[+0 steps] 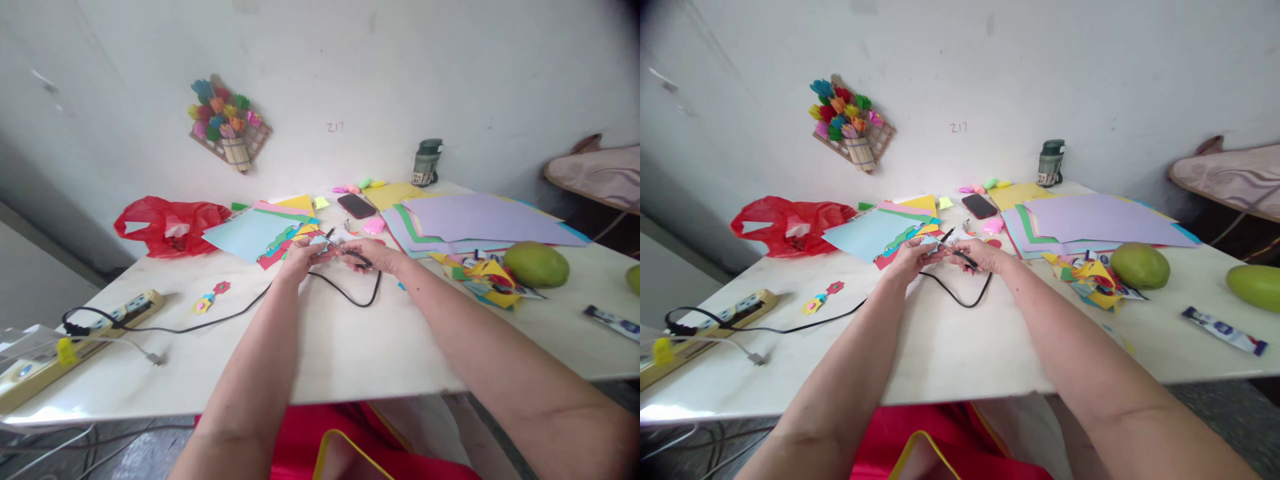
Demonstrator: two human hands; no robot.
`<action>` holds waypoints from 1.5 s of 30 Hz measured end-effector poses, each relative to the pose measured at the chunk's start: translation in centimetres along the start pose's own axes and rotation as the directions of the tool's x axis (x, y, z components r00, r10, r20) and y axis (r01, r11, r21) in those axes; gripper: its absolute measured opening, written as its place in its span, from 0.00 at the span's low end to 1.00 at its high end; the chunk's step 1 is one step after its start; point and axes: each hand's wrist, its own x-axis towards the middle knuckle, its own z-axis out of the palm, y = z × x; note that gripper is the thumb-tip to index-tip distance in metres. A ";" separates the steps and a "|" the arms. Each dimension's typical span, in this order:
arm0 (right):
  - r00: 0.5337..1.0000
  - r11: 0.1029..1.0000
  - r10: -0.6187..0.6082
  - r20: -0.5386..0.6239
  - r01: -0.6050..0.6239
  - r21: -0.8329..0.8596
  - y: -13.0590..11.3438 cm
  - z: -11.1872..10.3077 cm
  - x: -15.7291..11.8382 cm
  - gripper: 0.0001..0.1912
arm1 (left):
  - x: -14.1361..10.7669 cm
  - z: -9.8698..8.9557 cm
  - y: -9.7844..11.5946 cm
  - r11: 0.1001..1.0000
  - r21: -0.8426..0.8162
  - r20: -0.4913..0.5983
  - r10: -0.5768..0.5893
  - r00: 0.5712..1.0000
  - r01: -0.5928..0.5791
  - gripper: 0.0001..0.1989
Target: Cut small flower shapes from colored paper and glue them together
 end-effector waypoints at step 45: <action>0.858 0.887 0.012 -0.513 0.228 0.401 0.3 2.8 1.9 0.23 | 0.3 0.9 -1.0 0.995 -0.062 -0.046 0.077 0.996 -0.080 0.12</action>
